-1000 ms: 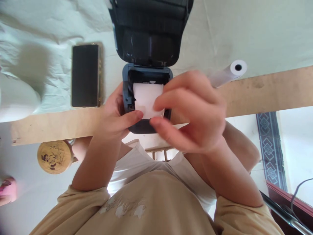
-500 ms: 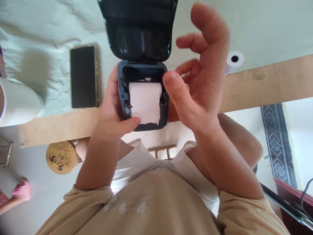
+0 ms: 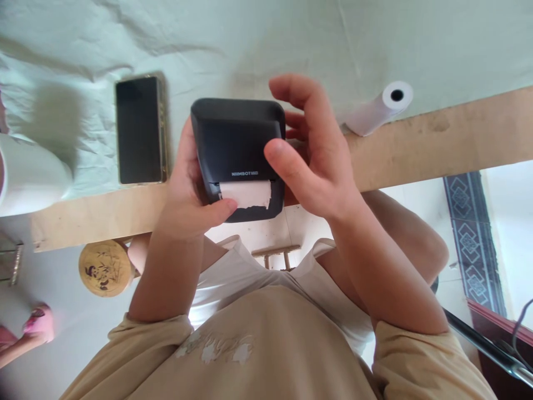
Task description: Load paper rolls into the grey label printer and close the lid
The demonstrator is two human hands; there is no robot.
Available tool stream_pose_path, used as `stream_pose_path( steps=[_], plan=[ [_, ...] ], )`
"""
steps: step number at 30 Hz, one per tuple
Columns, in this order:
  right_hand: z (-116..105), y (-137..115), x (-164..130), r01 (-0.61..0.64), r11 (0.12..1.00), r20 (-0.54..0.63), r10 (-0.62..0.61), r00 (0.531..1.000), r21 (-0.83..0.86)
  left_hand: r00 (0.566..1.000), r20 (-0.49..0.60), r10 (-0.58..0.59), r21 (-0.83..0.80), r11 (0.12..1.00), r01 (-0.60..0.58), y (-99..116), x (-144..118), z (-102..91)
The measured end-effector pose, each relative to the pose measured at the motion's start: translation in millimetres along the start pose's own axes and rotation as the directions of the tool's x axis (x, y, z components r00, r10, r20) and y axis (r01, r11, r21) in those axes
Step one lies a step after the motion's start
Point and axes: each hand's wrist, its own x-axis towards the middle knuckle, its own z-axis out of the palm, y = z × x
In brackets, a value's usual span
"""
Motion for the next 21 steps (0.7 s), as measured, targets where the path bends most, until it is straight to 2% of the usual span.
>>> stream_pose_path(
  steps=[3,5,7,9,13,17,21],
  plan=[
    [-0.7,2.4,2.3,-0.023,1.0,0.043,0.022,0.999,0.018,0.995,0.072,0.075,-0.121,0.99,-0.065,-5.8,3.0,-1.3],
    [-0.6,2.9,3.9,-0.027,1.0,0.053,0.027,0.998,0.007,0.991,0.061,0.117,-0.197,0.975,-0.103,-7.2,4.3,1.5],
    [-0.3,2.7,5.3,-0.013,1.0,0.065,0.013,0.998,0.006,0.997,-0.017,0.071,-0.234,0.969,-0.073,-4.0,4.2,7.8],
    [0.1,2.3,6.3,0.002,1.0,0.068,-0.003,0.998,0.008,0.994,-0.105,-0.024,-0.244,0.97,-0.002,2.9,3.3,15.3],
    [1.0,2.2,7.2,-0.022,0.999,0.079,0.024,0.997,-0.03,0.977,-0.164,-0.136,-0.264,0.96,0.09,13.8,2.5,23.0],
    [1.5,1.9,6.0,-0.002,0.997,0.062,0.006,0.998,-0.073,0.984,-0.131,-0.117,-0.327,0.942,0.069,13.4,4.4,22.2],
    [0.1,2.3,3.8,-0.023,0.997,0.05,0.027,0.998,-0.08,0.981,-0.171,-0.094,-0.371,0.929,0.024,14.4,8.0,23.6]
  ],
)
